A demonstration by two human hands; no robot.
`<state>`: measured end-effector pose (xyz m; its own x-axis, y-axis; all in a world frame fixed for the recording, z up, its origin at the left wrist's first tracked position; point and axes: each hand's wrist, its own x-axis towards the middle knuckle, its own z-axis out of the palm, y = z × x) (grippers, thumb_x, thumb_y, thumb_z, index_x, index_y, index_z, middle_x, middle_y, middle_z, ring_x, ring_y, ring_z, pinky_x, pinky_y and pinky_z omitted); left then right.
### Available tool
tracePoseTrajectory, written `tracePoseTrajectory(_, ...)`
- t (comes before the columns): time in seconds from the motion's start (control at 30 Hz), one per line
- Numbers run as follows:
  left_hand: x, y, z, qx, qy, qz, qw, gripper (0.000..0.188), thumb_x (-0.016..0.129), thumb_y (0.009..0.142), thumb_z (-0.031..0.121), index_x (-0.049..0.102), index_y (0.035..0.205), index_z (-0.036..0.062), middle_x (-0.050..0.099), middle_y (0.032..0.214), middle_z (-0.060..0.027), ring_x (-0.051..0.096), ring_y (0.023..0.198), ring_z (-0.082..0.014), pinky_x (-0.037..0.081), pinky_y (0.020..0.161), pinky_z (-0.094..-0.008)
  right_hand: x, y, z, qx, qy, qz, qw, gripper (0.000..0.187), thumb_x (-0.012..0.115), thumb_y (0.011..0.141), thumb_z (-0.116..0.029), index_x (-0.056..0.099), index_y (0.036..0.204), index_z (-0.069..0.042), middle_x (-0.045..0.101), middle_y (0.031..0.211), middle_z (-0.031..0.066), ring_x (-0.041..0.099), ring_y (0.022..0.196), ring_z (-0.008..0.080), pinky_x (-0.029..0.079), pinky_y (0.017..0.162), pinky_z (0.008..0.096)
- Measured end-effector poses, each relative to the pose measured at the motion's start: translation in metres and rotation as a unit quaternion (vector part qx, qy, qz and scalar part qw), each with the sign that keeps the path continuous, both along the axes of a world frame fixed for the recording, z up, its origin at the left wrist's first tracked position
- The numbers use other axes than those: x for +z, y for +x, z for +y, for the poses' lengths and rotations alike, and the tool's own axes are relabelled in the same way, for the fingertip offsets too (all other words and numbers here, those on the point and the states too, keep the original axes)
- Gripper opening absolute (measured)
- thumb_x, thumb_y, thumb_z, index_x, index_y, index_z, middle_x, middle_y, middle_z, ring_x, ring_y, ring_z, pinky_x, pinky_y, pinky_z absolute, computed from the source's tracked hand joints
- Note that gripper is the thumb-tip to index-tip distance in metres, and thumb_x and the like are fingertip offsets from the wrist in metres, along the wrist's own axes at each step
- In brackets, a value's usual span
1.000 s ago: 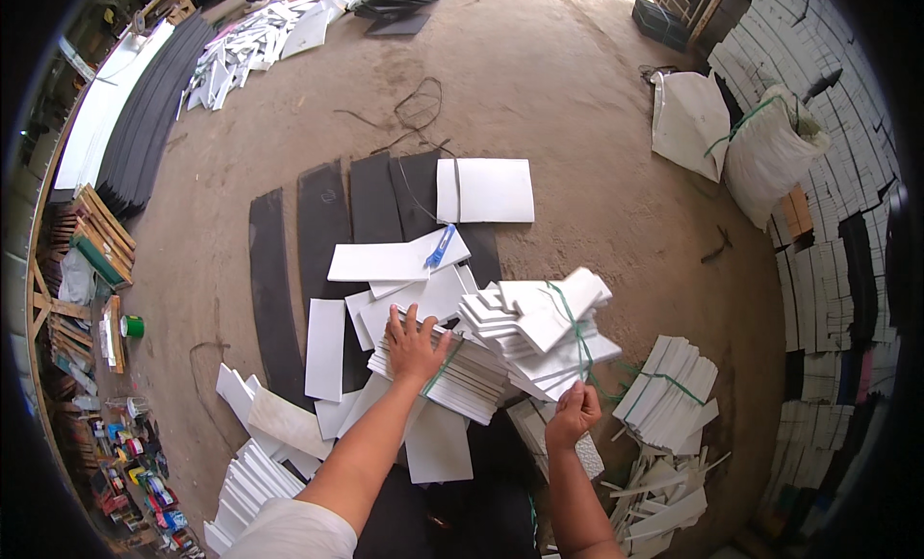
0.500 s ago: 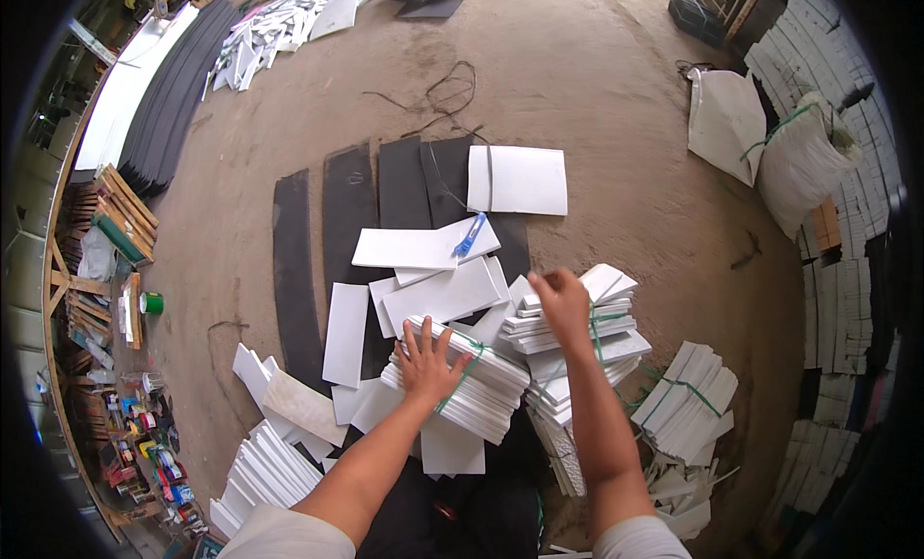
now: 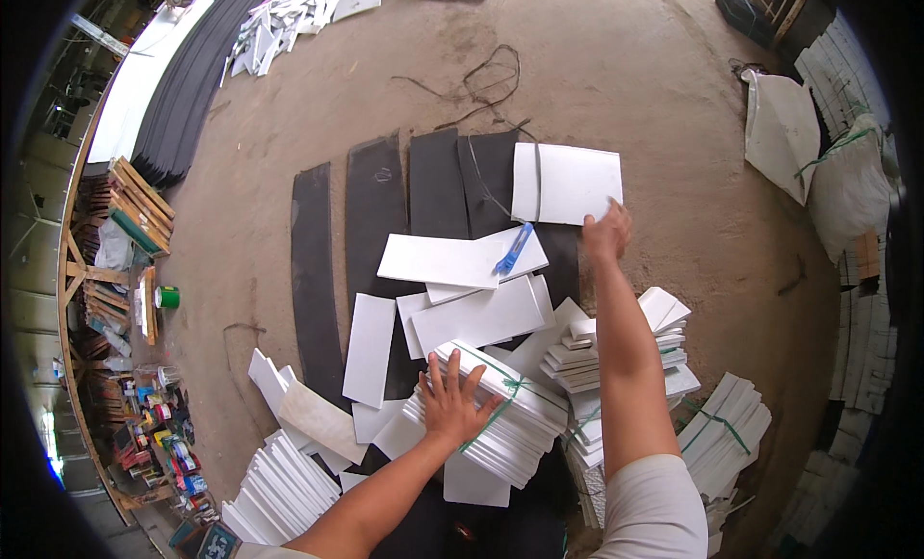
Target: The person sits on the floor and uses a utility knife to cut white rectangular boards. They align the boards on a pink guide, score the surface, and snap them apart. The person handles the boards one at a time and stacks the cut pieces.
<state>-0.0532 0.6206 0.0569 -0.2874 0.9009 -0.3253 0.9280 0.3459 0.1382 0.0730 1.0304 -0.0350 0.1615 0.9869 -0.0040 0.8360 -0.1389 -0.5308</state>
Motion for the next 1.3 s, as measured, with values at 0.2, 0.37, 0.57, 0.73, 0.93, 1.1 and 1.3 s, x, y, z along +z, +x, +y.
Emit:
tracePoseTrajectory(0.2,-0.010,-0.007,-0.017,0.011,0.040,-0.036,0.999,0.073,0.047,0.097,0.077,0.041,0.152,0.0290,0.006,0.169,-0.0150,-0.006,0.156,-0.0519,0.014,0.118,-0.0776,0.007,-0.057,-0.072,0.598,0.103,-0.075,0.791,0.059,0.064,0.079,-0.001,0.067,0.134,-0.020,0.059,0.147,0.0063,0.054,0.138,0.0279,0.037,0.120,0.0438)
tracePoseTrajectory(0.37,-0.007,-0.006,-0.013,0.014,0.033,-0.047,0.998,0.076,0.042,0.096,0.080,0.041,0.154,0.0305,0.005,0.170,-0.0142,-0.008,0.156,-0.0507,0.011,0.120,-0.0766,0.003,-0.064,-0.073,0.595,0.014,-0.140,0.791,0.020,0.067,0.088,-0.008,0.070,0.107,-0.011,0.071,0.111,0.0067,0.063,0.116,0.0276,0.046,0.106,0.0462)
tracePoseTrajectory(0.57,-0.007,-0.013,-0.018,0.026,0.085,-0.063,0.994,0.078,0.056,0.092,0.076,0.045,0.154,0.0298,0.014,0.171,-0.0157,0.003,0.156,-0.0529,0.016,0.120,-0.0739,0.073,-0.111,-0.138,0.383,0.002,0.179,0.906,0.028,0.078,0.090,-0.016,0.065,0.112,-0.006,0.071,0.091,0.0148,0.071,0.080,0.0354,0.055,0.072,0.0457)
tracePoseTrajectory(0.73,-0.021,-0.022,-0.060,0.069,0.201,-0.130,0.968,0.072,0.060,0.093,0.071,0.050,0.153,0.0328,0.021,0.170,-0.0148,0.008,0.156,-0.0520,0.016,0.122,-0.0712,0.065,-0.171,-0.207,0.077,-0.281,0.512,0.808,0.029,0.072,0.097,-0.008,0.057,0.121,0.000,0.069,0.083,0.0111,0.070,0.068,0.0177,0.061,0.059,0.0339)
tracePoseTrajectory(0.93,-0.024,-0.021,-0.044,0.042,0.177,-0.091,0.979,0.070,0.065,0.094,0.055,0.051,0.152,0.0177,0.030,0.167,-0.0230,0.023,0.150,-0.0591,0.020,0.120,-0.0719,0.025,-0.274,-0.317,0.029,-0.438,0.573,0.692,0.032,0.066,0.100,-0.007,0.054,0.128,0.002,0.069,0.101,0.0180,0.075,0.083,0.0272,0.067,0.073,0.0407)
tracePoseTrajectory(1.1,-0.018,-0.021,-0.031,0.022,0.180,-0.124,0.976,0.066,0.061,0.098,0.052,0.049,0.153,0.0175,0.034,0.165,-0.0224,0.023,0.152,-0.0572,0.020,0.120,-0.0724,0.011,-0.293,-0.321,0.336,-0.228,0.230,0.885,0.044,0.077,0.092,-0.017,0.060,0.129,0.000,0.071,0.115,0.0215,0.073,0.102,0.0352,0.059,0.090,0.0445)
tracePoseTrajectory(1.3,0.002,-0.022,-0.023,0.074,0.087,-0.147,0.982,0.071,0.054,0.095,0.072,0.055,0.148,0.0257,0.025,0.170,-0.0180,0.007,0.158,-0.0516,0.018,0.121,-0.0734,0.029,-0.207,-0.145,0.429,0.011,-0.112,0.896,0.072,0.081,0.083,-0.054,0.063,0.134,-0.007,0.063,0.140,0.0139,0.051,0.139,0.0362,0.042,0.112,0.0522)
